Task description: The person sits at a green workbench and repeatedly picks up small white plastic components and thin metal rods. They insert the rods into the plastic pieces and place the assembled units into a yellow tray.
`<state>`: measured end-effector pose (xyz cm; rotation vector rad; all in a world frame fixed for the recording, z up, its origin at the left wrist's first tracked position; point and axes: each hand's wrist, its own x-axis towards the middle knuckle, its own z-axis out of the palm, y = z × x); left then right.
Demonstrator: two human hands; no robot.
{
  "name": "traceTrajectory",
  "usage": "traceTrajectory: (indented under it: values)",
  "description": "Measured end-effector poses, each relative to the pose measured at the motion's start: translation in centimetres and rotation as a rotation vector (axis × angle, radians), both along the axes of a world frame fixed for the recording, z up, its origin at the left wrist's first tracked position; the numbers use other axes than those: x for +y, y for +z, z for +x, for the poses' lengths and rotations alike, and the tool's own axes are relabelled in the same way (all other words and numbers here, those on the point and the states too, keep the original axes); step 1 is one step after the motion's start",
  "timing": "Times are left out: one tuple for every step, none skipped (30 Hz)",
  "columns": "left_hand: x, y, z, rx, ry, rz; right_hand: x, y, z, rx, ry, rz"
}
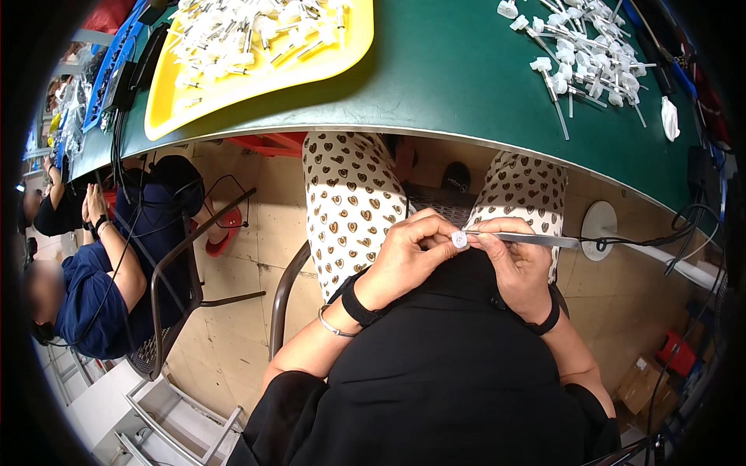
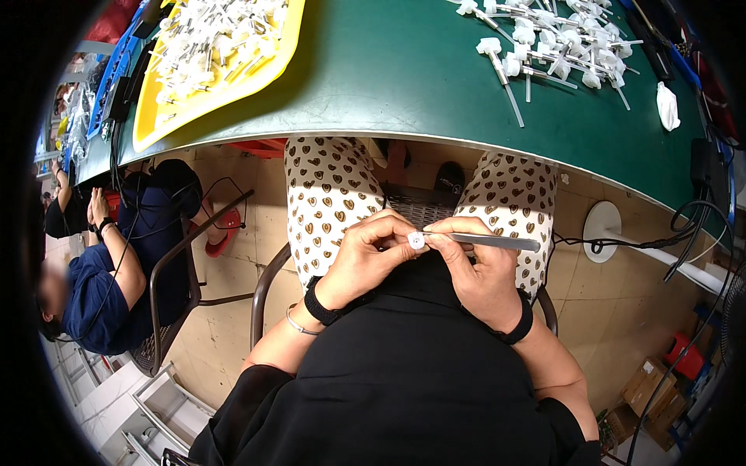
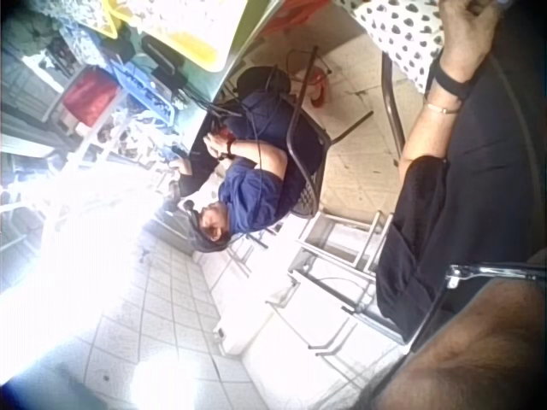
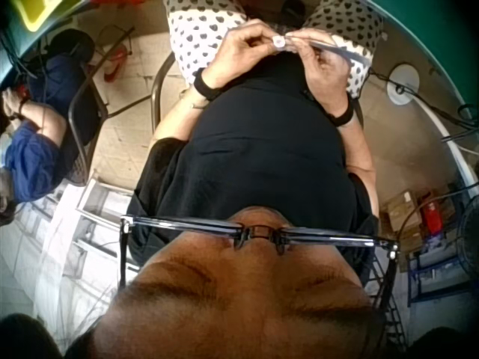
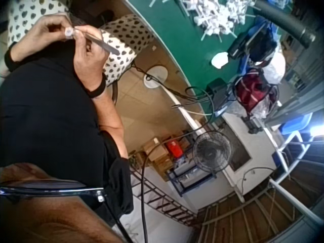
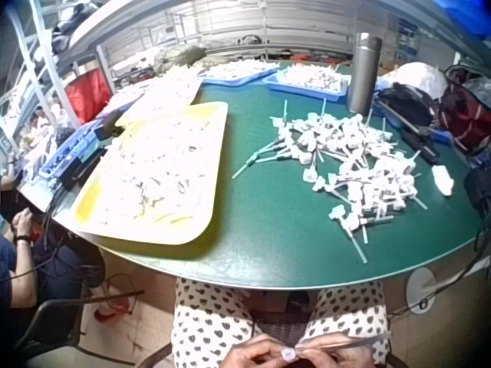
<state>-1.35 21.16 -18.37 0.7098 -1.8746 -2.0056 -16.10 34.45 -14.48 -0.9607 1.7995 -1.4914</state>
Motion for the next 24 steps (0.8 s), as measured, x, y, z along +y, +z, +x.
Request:
traceTrajectory:
  values:
    - [0.01,0.01,0.01,0.001,0.002,-0.001,-0.01,0.05,-0.01,0.007,0.002,0.003]
    - [0.03,0.00,0.03,0.002,0.005,-0.002,-0.02,0.06,0.00,0.004,0.002,0.001]
    - [0.06,-0.03,0.02,0.003,0.006,-0.004,-0.01,0.06,0.02,0.003,0.001,-0.002]
    - [0.08,-0.04,0.01,0.000,0.005,-0.002,0.00,0.05,0.05,0.001,0.001,-0.004]
    - [0.10,-0.05,0.00,-0.003,0.004,-0.001,0.02,0.04,0.10,-0.007,-0.005,-0.009]
    - [0.12,-0.05,0.01,-0.007,0.005,0.000,0.03,0.05,0.17,-0.016,-0.010,-0.013]
    - [0.16,0.00,-0.02,-0.002,0.009,-0.007,0.05,0.05,0.22,-0.025,-0.015,-0.018]
    - [0.22,0.09,-0.08,0.004,0.013,-0.014,0.10,0.06,0.20,-0.022,-0.012,-0.015]
    - [0.26,0.15,-0.12,0.009,0.017,-0.021,0.16,0.06,0.14,-0.018,-0.009,-0.012]
    - [0.28,0.16,-0.12,0.010,0.018,-0.024,0.19,0.06,0.09,-0.015,-0.005,-0.009]
    - [0.29,0.17,-0.12,0.011,0.020,-0.027,0.21,0.03,0.06,-0.013,-0.002,-0.013]
    - [0.30,0.18,-0.14,0.012,0.019,-0.030,0.25,0.02,0.05,-0.011,-0.001,-0.016]
    - [0.30,0.15,-0.16,0.012,0.019,-0.028,0.27,0.02,0.04,-0.008,0.000,-0.019]
    - [0.30,0.10,-0.17,0.013,0.018,-0.027,0.28,0.08,0.03,-0.006,-0.002,-0.017]
    - [0.31,0.03,-0.14,0.011,0.020,-0.026,0.27,0.16,0.03,-0.006,-0.002,-0.014]
    - [0.31,-0.05,-0.10,0.010,0.018,-0.023,0.27,0.19,0.04,-0.005,-0.003,-0.012]
    - [0.29,-0.13,-0.06,0.008,0.016,-0.020,0.27,0.15,0.05,0.001,-0.002,-0.010]
    - [0.28,-0.17,-0.04,0.007,0.012,-0.016,0.29,0.12,0.07,0.008,-0.003,-0.007]
    - [0.29,-0.16,-0.04,0.010,0.015,-0.011,0.31,0.11,0.09,0.015,-0.004,-0.005]
    - [0.30,-0.14,-0.05,0.013,0.017,-0.007,0.27,0.12,0.13,0.009,-0.004,-0.007]
    - [0.32,-0.14,-0.06,0.016,0.019,-0.002,0.19,0.14,0.20,0.003,-0.004,-0.010]
    - [0.32,-0.08,-0.08,0.014,0.016,0.003,0.15,0.16,0.21,-0.004,-0.004,-0.013]
    - [0.30,0.04,-0.12,0.013,0.014,0.008,0.12,0.22,0.08,0.047,0.020,-0.001]
    - [0.27,0.13,-0.12,0.010,0.012,0.012,0.08,0.33,-0.11,0.096,0.044,0.010]
